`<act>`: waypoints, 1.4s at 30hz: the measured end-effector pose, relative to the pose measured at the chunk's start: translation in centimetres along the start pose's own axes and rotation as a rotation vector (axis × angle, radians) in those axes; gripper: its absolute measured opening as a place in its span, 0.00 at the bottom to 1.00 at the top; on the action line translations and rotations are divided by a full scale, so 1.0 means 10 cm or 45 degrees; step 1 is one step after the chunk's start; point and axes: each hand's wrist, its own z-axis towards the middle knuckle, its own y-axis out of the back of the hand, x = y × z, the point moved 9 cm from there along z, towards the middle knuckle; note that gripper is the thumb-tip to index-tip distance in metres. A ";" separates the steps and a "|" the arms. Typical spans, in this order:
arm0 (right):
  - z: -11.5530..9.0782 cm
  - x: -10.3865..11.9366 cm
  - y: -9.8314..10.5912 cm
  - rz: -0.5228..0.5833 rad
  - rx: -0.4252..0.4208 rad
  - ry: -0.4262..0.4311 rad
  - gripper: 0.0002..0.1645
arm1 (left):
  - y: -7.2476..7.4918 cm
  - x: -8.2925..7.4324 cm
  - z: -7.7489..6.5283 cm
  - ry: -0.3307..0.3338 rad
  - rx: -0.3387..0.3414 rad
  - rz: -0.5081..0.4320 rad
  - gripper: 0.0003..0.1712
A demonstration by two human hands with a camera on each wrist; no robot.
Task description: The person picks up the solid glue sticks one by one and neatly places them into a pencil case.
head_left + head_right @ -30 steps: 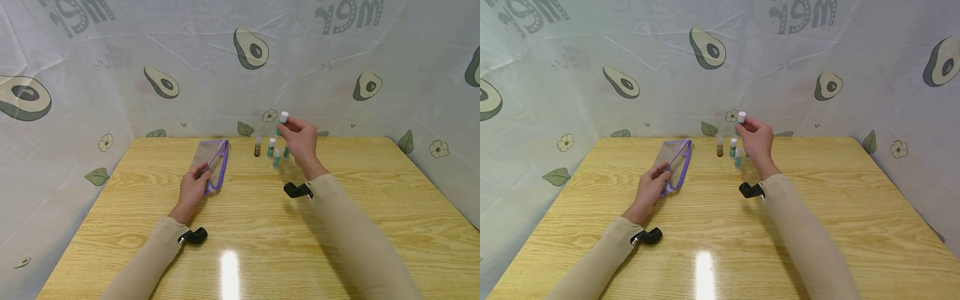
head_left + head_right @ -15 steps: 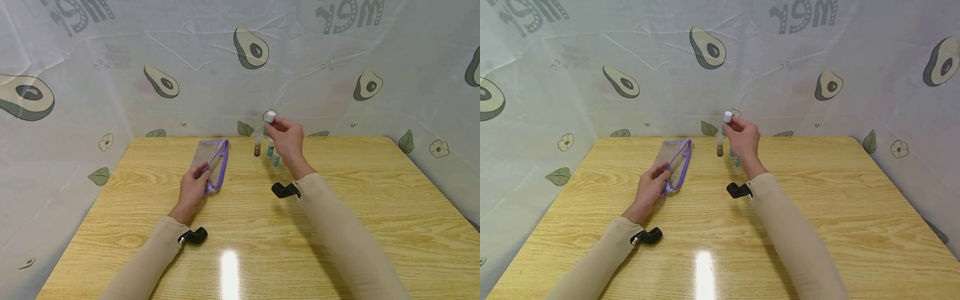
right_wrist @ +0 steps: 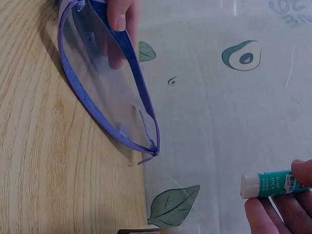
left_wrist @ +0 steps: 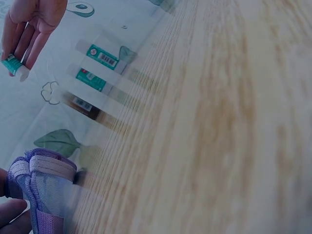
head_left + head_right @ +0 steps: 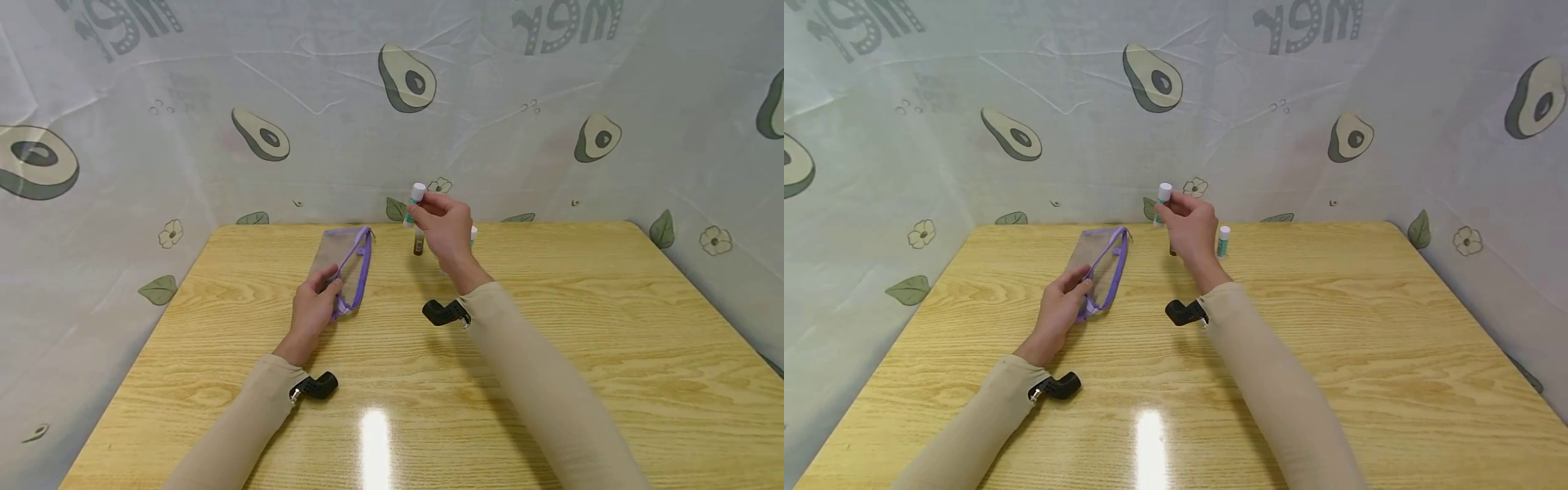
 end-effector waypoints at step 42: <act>-0.01 -0.07 -0.36 -0.123 0.064 -0.007 0.22 | 0.01 0.02 0.00 -0.005 -0.026 0.000 0.26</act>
